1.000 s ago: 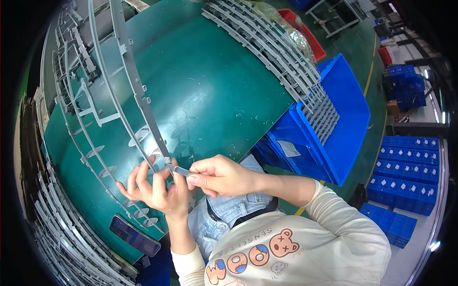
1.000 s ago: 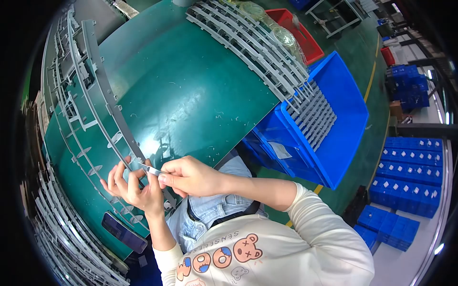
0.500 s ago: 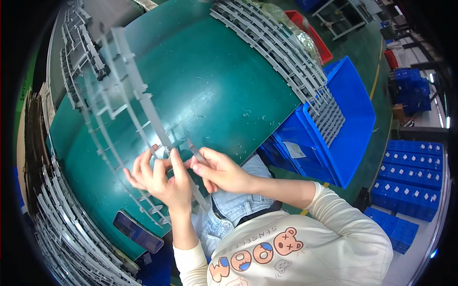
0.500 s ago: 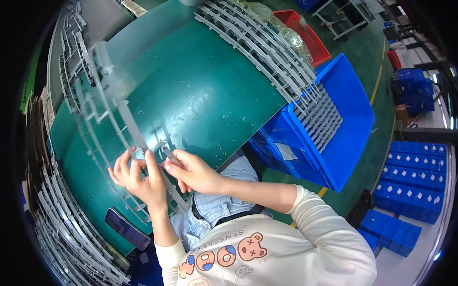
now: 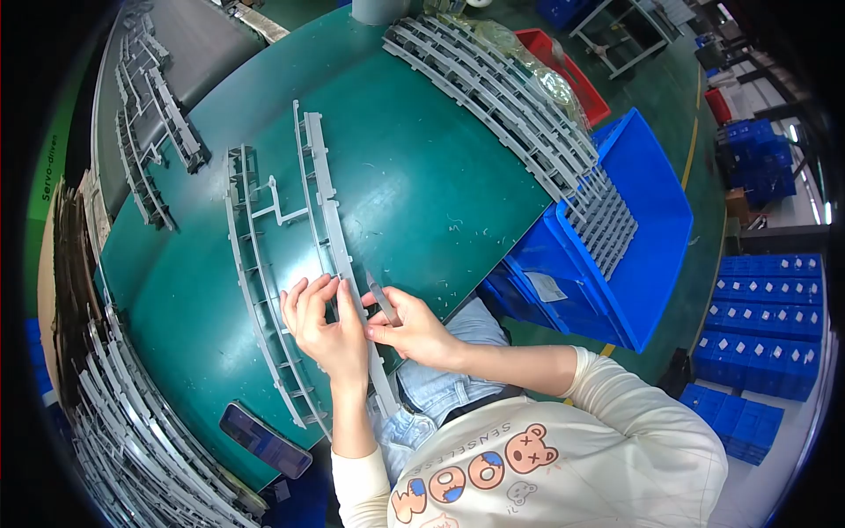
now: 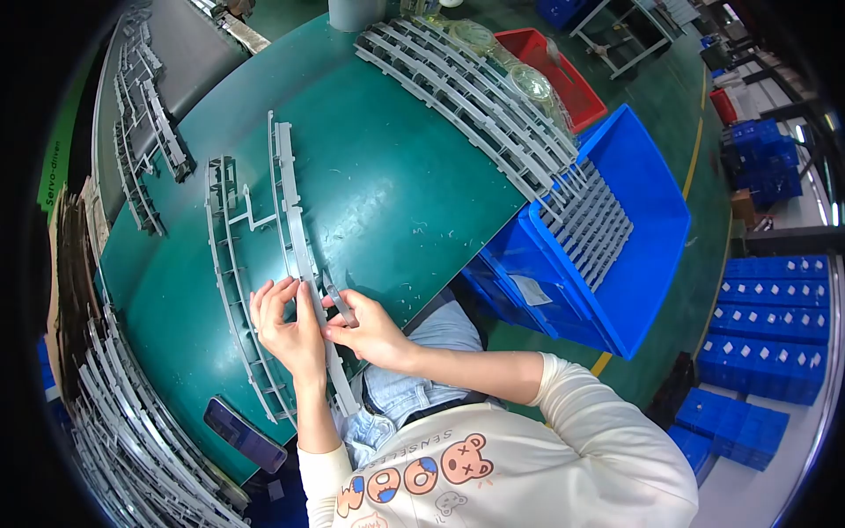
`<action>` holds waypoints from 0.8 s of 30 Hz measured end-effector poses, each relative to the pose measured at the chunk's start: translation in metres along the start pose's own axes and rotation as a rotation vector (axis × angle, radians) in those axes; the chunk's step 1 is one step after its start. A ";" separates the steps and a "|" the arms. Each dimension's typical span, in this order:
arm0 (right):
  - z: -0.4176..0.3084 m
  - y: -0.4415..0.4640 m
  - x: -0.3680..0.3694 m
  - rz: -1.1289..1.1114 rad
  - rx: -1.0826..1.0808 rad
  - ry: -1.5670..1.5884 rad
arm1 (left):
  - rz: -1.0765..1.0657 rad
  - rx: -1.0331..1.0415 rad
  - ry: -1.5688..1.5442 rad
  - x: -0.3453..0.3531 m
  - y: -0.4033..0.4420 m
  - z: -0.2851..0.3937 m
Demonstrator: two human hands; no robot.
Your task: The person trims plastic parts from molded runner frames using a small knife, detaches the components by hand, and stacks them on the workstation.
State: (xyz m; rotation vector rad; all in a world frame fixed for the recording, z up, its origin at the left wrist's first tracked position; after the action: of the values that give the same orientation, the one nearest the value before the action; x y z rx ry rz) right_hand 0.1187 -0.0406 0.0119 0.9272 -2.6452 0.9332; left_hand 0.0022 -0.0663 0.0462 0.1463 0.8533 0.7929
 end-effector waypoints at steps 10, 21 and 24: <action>-0.007 0.022 -0.023 0.128 -0.130 0.068 | -0.026 0.058 -0.114 -0.026 0.008 -0.003; -0.026 0.034 -0.061 0.214 -0.170 -0.262 | 0.154 -0.624 0.096 -0.228 -0.101 -0.215; -0.029 0.034 -0.058 0.221 -0.154 -0.264 | 0.169 -0.590 0.042 -0.223 -0.109 -0.217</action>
State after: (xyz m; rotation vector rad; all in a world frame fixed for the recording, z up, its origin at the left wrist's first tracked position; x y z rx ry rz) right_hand 0.1427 0.0270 -0.0042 0.7817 -3.0422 0.6752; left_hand -0.1805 -0.3353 -0.0060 -0.3252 0.6204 1.1780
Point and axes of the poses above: each hand's wrist, its own y-axis towards the middle knuckle, its own x-axis out of the palm, z = x × y, the point moved 4 cm from there along y, towards the middle knuckle, and after that the axes turned 2 degrees about x, right-handed, at the moved point
